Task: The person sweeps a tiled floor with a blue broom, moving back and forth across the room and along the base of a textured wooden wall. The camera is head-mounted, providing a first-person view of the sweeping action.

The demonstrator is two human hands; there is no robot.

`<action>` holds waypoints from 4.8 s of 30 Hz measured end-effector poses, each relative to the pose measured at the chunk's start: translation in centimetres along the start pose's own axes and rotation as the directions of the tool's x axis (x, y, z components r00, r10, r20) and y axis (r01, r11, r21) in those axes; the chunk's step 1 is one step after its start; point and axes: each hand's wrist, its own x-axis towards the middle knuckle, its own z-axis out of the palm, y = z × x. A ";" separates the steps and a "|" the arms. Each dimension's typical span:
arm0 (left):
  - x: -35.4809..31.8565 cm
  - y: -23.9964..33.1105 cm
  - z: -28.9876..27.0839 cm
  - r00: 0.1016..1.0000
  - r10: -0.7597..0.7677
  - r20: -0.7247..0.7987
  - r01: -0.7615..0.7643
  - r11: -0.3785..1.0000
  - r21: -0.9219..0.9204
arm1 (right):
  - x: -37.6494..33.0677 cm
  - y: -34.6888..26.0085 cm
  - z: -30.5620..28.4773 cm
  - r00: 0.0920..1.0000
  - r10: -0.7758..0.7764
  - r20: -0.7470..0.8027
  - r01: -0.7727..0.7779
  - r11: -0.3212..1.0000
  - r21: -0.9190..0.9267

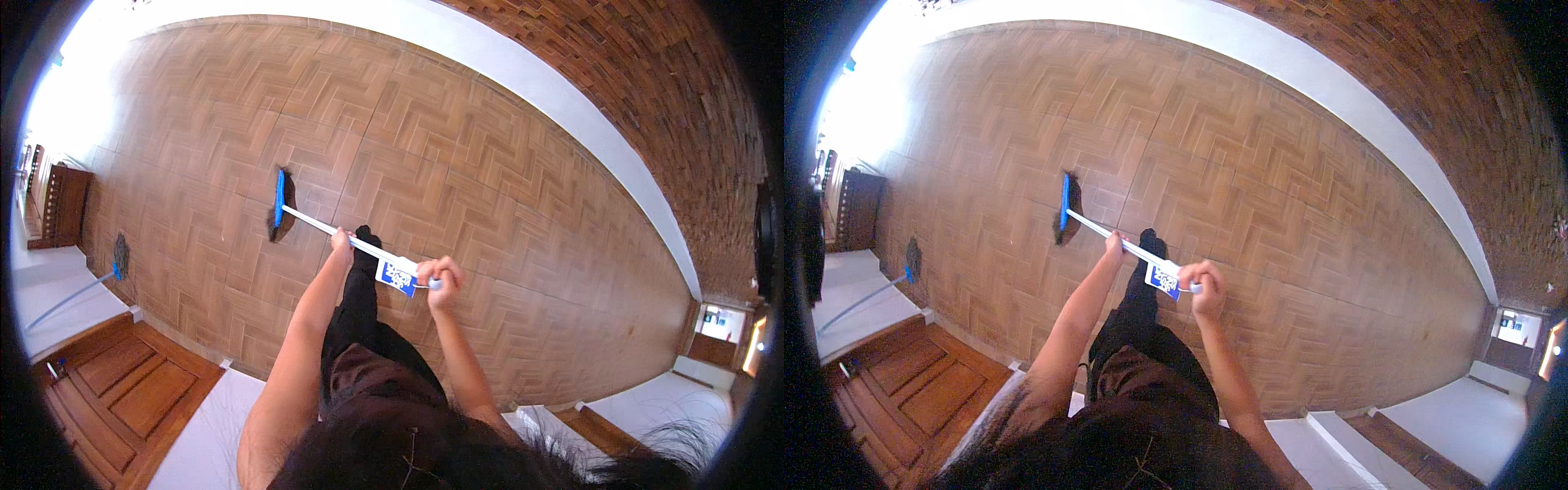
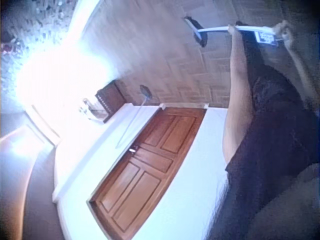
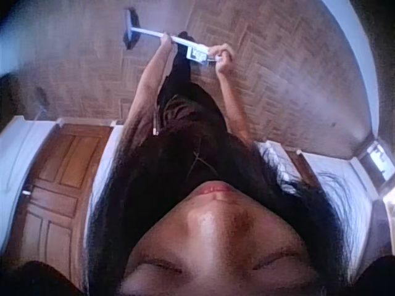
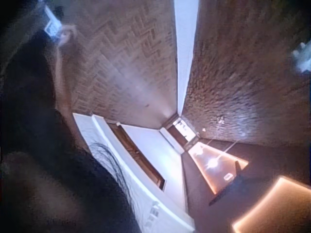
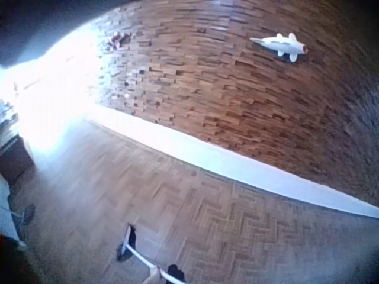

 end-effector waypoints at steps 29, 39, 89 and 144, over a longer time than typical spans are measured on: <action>8.1 12.9 21.0 0.997 0.054 -0.062 -0.051 0.997 0.049 | 28.1 4.2 -1.1 0.976 0.215 -0.041 -0.207 0.966 0.157; 0.1 18.3 45.7 0.996 0.044 0.075 -0.022 0.961 -0.276 | 50.3 -7.4 -7.8 0.933 -0.115 -0.340 0.130 0.991 0.020; 26.8 53.3 71.7 1.000 0.013 -0.001 -0.013 1.000 -0.001 | 96.2 7.5 11.2 0.998 -0.005 0.064 0.016 0.984 -0.176; 40.6 99.7 50.0 0.994 -0.054 -0.092 -0.096 -0.070 -0.993 | 124.4 24.2 76.0 0.096 0.049 0.994 -0.735 0.677 0.038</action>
